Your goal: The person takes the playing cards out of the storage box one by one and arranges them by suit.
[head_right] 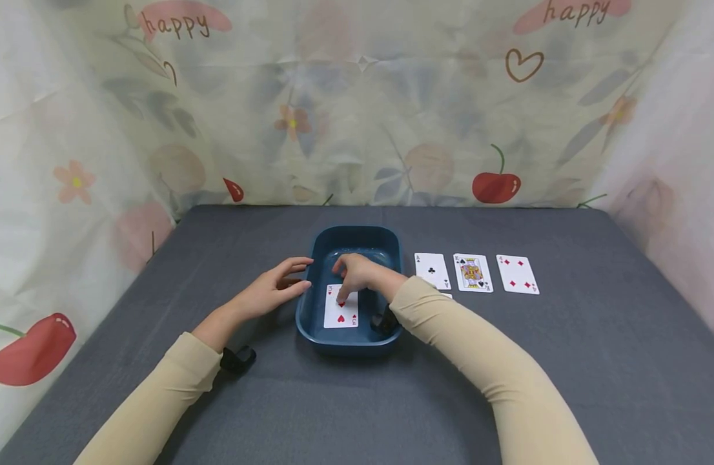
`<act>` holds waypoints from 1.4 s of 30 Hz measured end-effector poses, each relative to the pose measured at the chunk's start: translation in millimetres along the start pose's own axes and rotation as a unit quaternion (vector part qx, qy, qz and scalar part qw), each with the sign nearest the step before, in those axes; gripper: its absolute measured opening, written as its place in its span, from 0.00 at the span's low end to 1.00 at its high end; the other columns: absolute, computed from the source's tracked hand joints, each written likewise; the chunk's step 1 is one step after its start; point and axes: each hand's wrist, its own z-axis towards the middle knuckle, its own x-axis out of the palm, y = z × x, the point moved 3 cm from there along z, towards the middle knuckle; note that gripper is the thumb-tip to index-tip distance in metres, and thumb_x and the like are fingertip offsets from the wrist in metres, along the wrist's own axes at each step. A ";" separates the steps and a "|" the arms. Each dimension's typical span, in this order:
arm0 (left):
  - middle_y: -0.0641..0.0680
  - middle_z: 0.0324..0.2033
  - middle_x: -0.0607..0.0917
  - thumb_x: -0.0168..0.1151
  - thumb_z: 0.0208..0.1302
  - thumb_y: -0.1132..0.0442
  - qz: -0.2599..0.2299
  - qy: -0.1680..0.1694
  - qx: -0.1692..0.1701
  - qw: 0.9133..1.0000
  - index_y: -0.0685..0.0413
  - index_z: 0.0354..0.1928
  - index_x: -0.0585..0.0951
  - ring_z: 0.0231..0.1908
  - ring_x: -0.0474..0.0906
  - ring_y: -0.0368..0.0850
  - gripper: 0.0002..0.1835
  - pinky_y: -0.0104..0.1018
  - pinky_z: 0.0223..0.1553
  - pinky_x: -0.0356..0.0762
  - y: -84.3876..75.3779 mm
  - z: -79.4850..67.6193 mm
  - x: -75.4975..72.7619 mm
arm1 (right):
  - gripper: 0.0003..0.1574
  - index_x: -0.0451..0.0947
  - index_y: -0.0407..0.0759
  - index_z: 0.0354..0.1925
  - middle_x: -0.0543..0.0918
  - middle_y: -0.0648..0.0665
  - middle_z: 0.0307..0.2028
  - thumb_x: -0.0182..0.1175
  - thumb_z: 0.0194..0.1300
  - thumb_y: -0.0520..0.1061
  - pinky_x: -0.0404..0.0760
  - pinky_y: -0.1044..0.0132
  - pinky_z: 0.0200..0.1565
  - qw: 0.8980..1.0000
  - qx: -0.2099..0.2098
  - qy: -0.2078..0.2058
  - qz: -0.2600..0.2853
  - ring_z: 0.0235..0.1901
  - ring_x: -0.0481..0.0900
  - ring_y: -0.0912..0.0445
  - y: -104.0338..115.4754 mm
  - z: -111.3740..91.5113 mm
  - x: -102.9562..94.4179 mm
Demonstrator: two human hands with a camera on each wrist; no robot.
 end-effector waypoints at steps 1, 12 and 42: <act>0.54 0.68 0.64 0.54 0.65 0.45 0.000 -0.001 -0.001 1.000 0.38 0.67 0.60 0.66 0.64 0.57 0.30 0.54 0.63 0.66 -0.1 0.1 -0.1 | 0.39 0.70 0.45 0.58 0.74 0.40 0.56 0.72 0.47 0.42 0.74 0.53 0.58 1.000 -0.001 0.001 -0.006 0.54 0.73 0.47 0.2 0.2 0.5; 0.55 0.68 0.64 0.54 0.65 0.46 0.000 0.000 0.003 1.000 0.38 0.67 0.60 0.66 0.64 0.57 0.30 0.55 0.64 0.65 0.9 0.4 0.0 | 0.39 0.70 0.45 0.57 0.76 0.41 0.50 0.73 0.45 0.42 0.79 0.59 0.52 0.999 -0.009 -0.005 -0.031 0.45 0.74 0.50 -0.4 -1.7 3.0; 0.56 0.68 0.64 0.55 0.65 0.49 0.001 -0.006 0.003 1.000 0.40 0.67 0.60 0.66 0.64 0.59 0.30 0.57 0.64 0.64 -2.1 -0.6 1.5 | 0.37 0.70 0.45 0.55 0.78 0.43 0.45 0.73 0.47 0.44 0.80 0.63 0.47 0.999 -0.002 0.001 -0.035 0.40 0.76 0.52 2.0 -4.9 3.3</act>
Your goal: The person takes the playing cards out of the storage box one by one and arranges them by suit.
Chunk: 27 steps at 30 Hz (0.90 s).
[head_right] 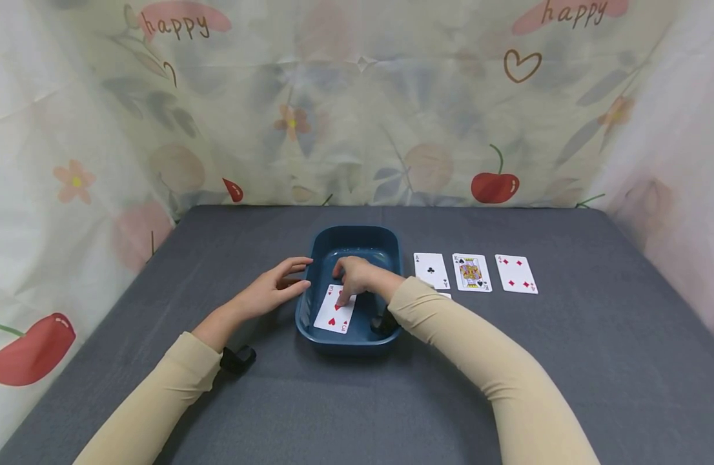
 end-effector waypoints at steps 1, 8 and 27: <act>0.56 0.68 0.64 0.55 0.66 0.49 0.000 0.000 0.001 1.000 0.40 0.67 0.60 0.66 0.64 0.59 0.30 0.57 0.64 0.64 -0.4 0.1 0.0 | 0.37 0.71 0.45 0.55 0.78 0.43 0.45 0.73 0.47 0.44 0.80 0.63 0.47 1.000 0.000 0.000 0.002 0.40 0.76 0.52 -0.1 -0.2 -0.2; 0.56 0.68 0.64 0.55 0.66 0.49 0.004 0.001 0.006 1.000 0.41 0.67 0.60 0.66 0.64 0.59 0.30 0.57 0.63 0.64 -1.5 -0.5 -0.3 | 0.35 0.72 0.45 0.54 0.79 0.43 0.44 0.73 0.48 0.43 0.81 0.63 0.47 1.000 0.000 0.009 0.022 0.39 0.78 0.53 -1.7 -0.1 -0.6; 0.55 0.68 0.64 0.54 0.65 0.47 0.002 0.001 -0.002 1.000 0.39 0.67 0.59 0.66 0.64 0.59 0.30 0.56 0.63 0.65 3.2 0.8 0.4 | 0.15 0.78 0.42 0.44 0.83 0.42 0.39 0.64 0.58 0.43 0.80 0.66 0.41 0.993 -0.060 0.011 0.097 0.37 0.79 0.54 4.2 -11.4 -28.4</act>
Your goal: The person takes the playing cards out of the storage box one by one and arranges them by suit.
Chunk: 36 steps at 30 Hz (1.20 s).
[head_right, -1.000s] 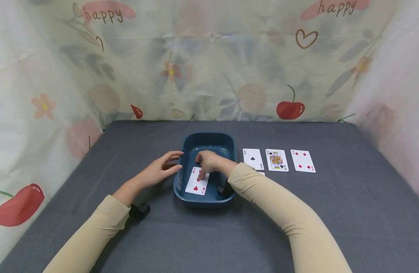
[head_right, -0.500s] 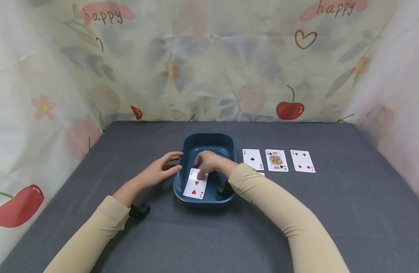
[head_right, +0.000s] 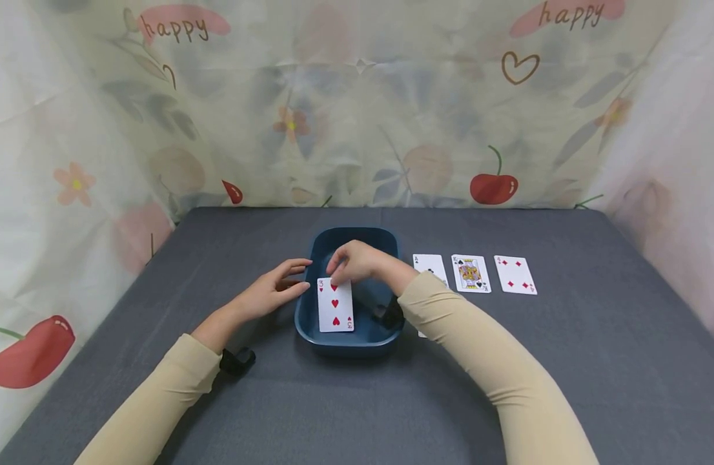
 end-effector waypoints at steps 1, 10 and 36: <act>0.55 0.68 0.64 0.55 0.65 0.47 -0.002 0.000 -0.003 1.000 0.39 0.67 0.60 0.66 0.64 0.59 0.30 0.56 0.63 0.65 -0.2 0.0 -0.1 | 0.15 0.78 0.42 0.45 0.83 0.42 0.39 0.64 0.58 0.43 0.80 0.65 0.42 1.000 -0.002 -0.004 0.003 0.37 0.79 0.54 1.1 -2.1 -3.4; 0.55 0.68 0.64 0.55 0.65 0.47 -0.002 -0.002 -0.007 1.000 0.40 0.67 0.60 0.66 0.64 0.58 0.30 0.55 0.64 0.64 -1.2 0.5 1.0 | 0.16 0.79 0.41 0.46 0.85 0.41 0.41 0.63 0.59 0.42 0.78 0.62 0.45 0.998 -0.010 -0.032 0.052 0.39 0.80 0.54 0.5 -21.4 -32.1; 0.55 0.68 0.64 0.53 0.66 0.46 0.003 0.005 0.013 1.000 0.40 0.67 0.59 0.66 0.64 0.57 0.30 0.54 0.64 0.64 -0.5 -0.9 -0.6 | 0.24 0.73 0.37 0.54 0.85 0.49 0.38 0.62 0.61 0.45 0.79 0.68 0.45 0.990 0.006 -0.068 0.121 0.37 0.81 0.58 -48.8 -80.5 -87.9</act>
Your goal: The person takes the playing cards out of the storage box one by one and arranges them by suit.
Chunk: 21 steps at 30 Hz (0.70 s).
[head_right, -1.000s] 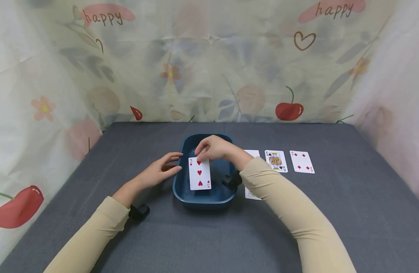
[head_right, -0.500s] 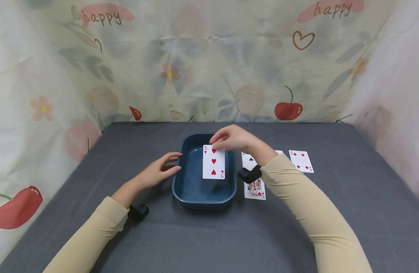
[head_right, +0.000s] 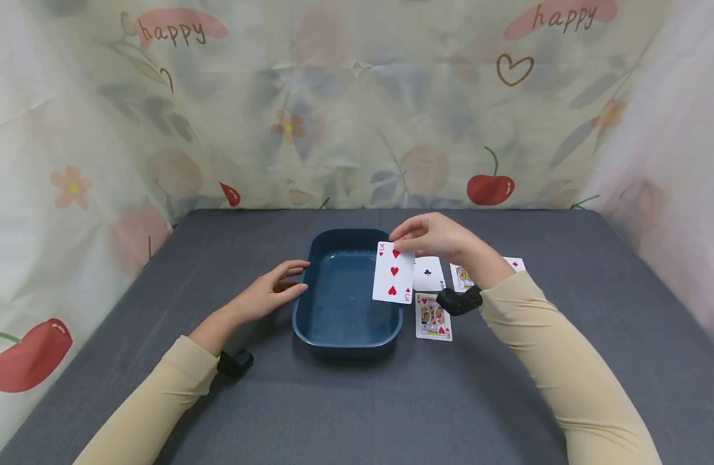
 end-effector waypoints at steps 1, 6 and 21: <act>0.55 0.68 0.64 0.53 0.66 0.46 0.000 0.000 0.000 1.000 0.40 0.67 0.59 0.66 0.64 0.57 0.30 0.55 0.64 0.64 0.0 0.0 -0.1 | 0.25 0.73 0.37 0.54 0.84 0.49 0.39 0.62 0.61 0.46 0.79 0.67 0.46 1.000 0.002 0.000 0.001 0.38 0.81 0.57 -2.1 -2.2 -1.7; 0.55 0.68 0.64 0.53 0.66 0.45 -0.001 0.002 -0.001 1.000 0.39 0.67 0.59 0.66 0.64 0.57 0.30 0.55 0.64 0.64 -0.1 0.4 -0.2 | 0.29 0.71 0.37 0.55 0.84 0.50 0.39 0.63 0.60 0.50 0.77 0.67 0.46 1.000 0.014 -0.009 0.003 0.38 0.80 0.57 -15.0 -11.7 -10.4; 0.55 0.68 0.63 0.53 0.65 0.44 -0.001 0.004 -0.008 1.000 0.38 0.68 0.59 0.67 0.62 0.57 0.31 0.55 0.65 0.63 0.1 0.6 -0.3 | 0.33 0.68 0.35 0.57 0.83 0.52 0.38 0.63 0.59 0.52 0.80 0.67 0.44 0.998 0.056 0.001 0.021 0.38 0.80 0.57 -64.8 -21.4 -22.8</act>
